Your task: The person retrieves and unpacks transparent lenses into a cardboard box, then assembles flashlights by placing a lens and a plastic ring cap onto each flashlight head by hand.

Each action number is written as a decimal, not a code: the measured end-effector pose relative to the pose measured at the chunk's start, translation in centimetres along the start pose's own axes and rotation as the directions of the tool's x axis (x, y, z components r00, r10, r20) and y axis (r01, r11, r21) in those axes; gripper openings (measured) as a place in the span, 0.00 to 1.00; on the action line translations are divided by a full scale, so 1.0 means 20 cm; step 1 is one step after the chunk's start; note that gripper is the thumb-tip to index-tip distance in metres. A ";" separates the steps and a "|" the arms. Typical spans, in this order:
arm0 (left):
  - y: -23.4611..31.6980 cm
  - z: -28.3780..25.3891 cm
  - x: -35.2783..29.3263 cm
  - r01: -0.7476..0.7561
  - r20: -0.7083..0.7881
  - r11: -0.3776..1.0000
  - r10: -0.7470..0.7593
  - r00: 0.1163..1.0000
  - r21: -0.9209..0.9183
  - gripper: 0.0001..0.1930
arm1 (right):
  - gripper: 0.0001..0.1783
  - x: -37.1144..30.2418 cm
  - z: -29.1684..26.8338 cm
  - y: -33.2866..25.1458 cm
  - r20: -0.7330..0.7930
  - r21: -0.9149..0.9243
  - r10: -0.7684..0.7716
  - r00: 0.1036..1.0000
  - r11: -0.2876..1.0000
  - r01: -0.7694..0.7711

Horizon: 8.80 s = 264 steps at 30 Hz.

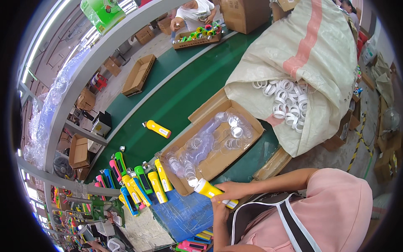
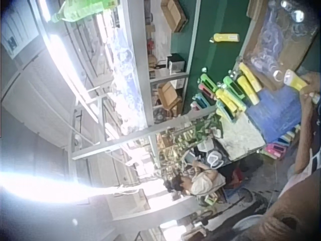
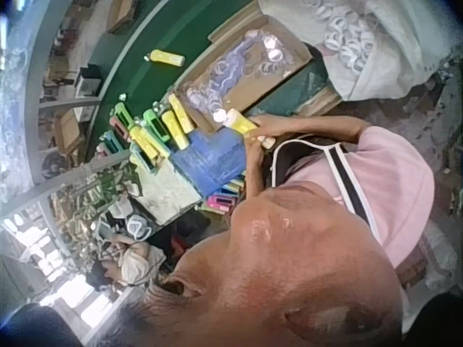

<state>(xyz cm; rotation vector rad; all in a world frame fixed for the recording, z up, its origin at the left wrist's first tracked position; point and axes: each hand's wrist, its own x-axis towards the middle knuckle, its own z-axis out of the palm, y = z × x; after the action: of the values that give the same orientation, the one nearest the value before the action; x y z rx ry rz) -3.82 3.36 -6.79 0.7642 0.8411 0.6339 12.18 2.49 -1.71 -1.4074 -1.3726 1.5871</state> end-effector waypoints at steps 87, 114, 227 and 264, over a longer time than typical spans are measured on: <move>0.18 0.27 -0.05 -0.578 0.055 0.715 0.609 0.791 0.393 0.38 | 0.11 -0.17 -0.12 -0.39 -0.288 -0.553 -0.554 0.781 0.762 0.337; 0.17 0.39 0.17 -0.575 0.016 0.754 0.603 0.798 0.318 0.13 | 0.16 0.14 -0.94 0.10 -0.367 -0.830 -0.284 0.886 0.530 -0.174; 0.10 0.24 -0.22 -0.203 0.181 0.922 0.150 0.972 0.329 0.23 | 0.15 -0.31 -0.28 -0.24 0.036 -0.116 -0.002 0.999 0.993 0.006; 0.24 0.33 -0.31 -0.081 0.154 0.945 0.033 0.987 0.316 0.23 | 0.23 -0.34 -0.23 -0.25 -0.007 -0.345 -0.010 1.000 0.938 0.007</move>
<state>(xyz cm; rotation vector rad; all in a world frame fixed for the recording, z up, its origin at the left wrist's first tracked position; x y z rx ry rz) -2.40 -0.81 2.55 1.1220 0.7971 0.4889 17.31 -0.96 5.69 -1.6024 -1.7124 1.3767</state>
